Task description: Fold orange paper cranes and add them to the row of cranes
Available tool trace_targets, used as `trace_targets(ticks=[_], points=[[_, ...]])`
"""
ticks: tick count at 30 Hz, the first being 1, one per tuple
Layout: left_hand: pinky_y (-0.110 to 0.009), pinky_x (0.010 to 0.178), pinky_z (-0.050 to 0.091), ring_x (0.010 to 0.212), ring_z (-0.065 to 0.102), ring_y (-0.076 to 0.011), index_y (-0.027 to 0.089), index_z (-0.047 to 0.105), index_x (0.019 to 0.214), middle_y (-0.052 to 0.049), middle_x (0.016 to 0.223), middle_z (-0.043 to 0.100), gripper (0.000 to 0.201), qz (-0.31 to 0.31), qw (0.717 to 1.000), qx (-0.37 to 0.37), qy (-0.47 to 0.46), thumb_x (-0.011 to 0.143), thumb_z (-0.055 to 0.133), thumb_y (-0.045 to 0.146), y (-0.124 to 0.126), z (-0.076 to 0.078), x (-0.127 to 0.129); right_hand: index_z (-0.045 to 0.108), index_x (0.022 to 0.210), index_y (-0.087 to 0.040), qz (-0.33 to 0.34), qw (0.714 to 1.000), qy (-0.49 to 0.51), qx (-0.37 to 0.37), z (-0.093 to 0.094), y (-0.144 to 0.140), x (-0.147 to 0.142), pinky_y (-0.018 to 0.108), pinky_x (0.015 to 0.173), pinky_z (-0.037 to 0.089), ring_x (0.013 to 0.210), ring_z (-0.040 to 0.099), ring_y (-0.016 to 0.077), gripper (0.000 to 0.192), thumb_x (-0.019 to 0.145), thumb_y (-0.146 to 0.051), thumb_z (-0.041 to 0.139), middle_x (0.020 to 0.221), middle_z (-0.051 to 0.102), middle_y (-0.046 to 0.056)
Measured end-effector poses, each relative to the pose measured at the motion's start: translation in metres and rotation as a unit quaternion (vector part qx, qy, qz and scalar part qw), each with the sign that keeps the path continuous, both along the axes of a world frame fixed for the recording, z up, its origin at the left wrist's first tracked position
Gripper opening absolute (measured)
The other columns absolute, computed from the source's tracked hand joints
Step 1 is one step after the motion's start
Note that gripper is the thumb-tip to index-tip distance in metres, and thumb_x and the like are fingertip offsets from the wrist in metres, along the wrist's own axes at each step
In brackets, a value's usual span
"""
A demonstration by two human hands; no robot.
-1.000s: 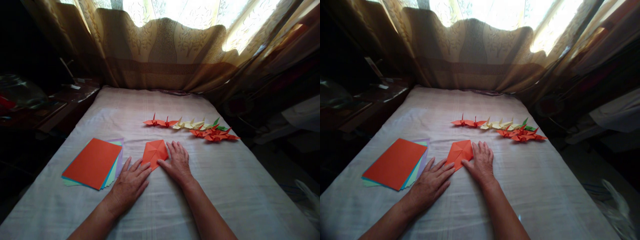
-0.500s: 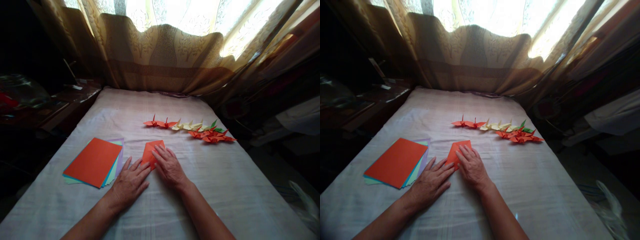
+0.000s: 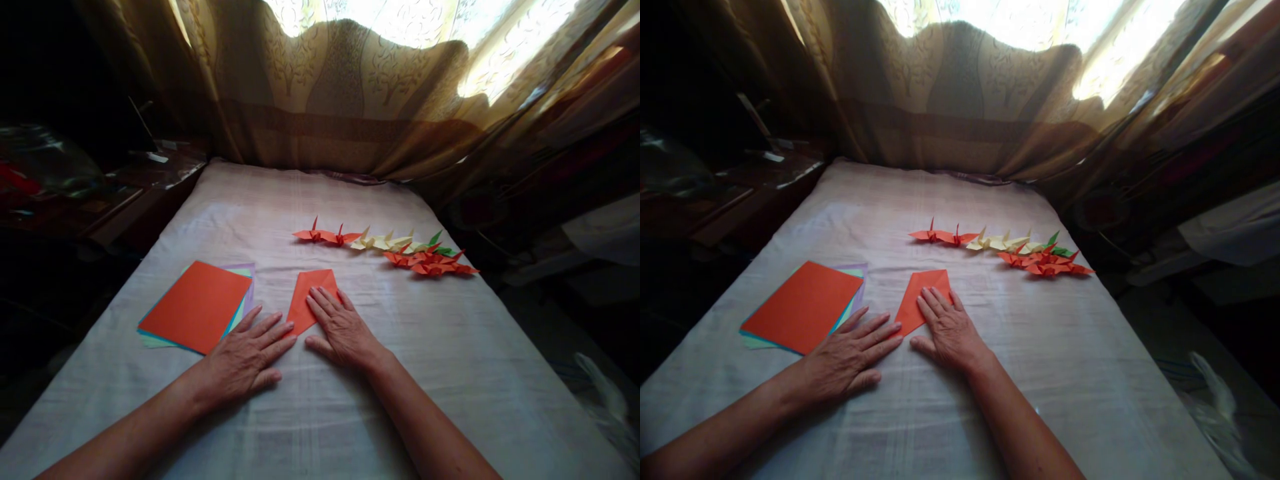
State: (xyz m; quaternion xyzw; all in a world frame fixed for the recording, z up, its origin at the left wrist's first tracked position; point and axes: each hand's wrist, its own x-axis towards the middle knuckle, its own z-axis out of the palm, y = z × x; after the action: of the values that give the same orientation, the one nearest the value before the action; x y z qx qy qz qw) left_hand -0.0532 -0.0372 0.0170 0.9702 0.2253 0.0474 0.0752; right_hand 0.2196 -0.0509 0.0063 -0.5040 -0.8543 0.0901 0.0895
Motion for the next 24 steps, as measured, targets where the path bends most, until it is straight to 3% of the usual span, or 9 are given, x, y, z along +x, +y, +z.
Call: trace_targets(ticks=[9,17,21,24], points=[[-0.042,0.122,0.004,0.138,0.043,-0.0234,0.023,0.054,0.138,-0.004,0.138,0.061,0.052,-0.016,0.998,0.035,-0.057,0.099,0.042,0.054,-0.004,0.009,-0.008,0.034,0.151,-0.014,-0.009,1.000,-0.021,-0.007,-0.002,0.000,0.000,0.049,0.122,0.013,0.148,0.025,0.0245,0.078,0.093,-0.065,0.044,0.158,0.028,0.012],[-0.039,0.121,0.016,0.119,0.059,-0.0195,0.022,0.070,0.099,0.002,0.107,0.075,0.028,0.002,0.992,0.016,-0.128,0.101,0.046,0.036,0.001,0.015,-0.008,0.036,0.150,-0.015,-0.013,1.000,-0.016,-0.004,-0.003,0.000,0.000,0.049,0.122,0.010,0.147,0.026,0.0246,0.077,0.093,-0.065,0.044,0.158,0.028,0.012],[-0.044,0.119,0.020,0.126,0.054,-0.0233,0.021,0.065,0.120,-0.003,0.123,0.070,0.033,0.038,0.990,0.056,-0.124,0.101,0.044,0.038,-0.001,0.007,0.001,0.037,0.150,-0.016,-0.015,1.000,-0.005,0.002,-0.002,-0.001,-0.001,0.048,0.122,0.011,0.147,0.028,0.0245,0.076,0.093,-0.064,0.046,0.158,0.030,0.012],[-0.046,0.120,0.015,0.133,0.048,-0.0272,0.017,0.051,0.140,-0.008,0.138,0.060,0.057,0.029,0.992,0.085,-0.085,0.098,0.043,0.055,-0.004,-0.003,0.008,0.038,0.150,-0.017,-0.030,1.000,-0.003,0.003,-0.001,-0.003,-0.003,0.049,0.121,0.013,0.146,0.029,0.0254,0.075,0.092,-0.064,0.046,0.157,0.032,0.012]])
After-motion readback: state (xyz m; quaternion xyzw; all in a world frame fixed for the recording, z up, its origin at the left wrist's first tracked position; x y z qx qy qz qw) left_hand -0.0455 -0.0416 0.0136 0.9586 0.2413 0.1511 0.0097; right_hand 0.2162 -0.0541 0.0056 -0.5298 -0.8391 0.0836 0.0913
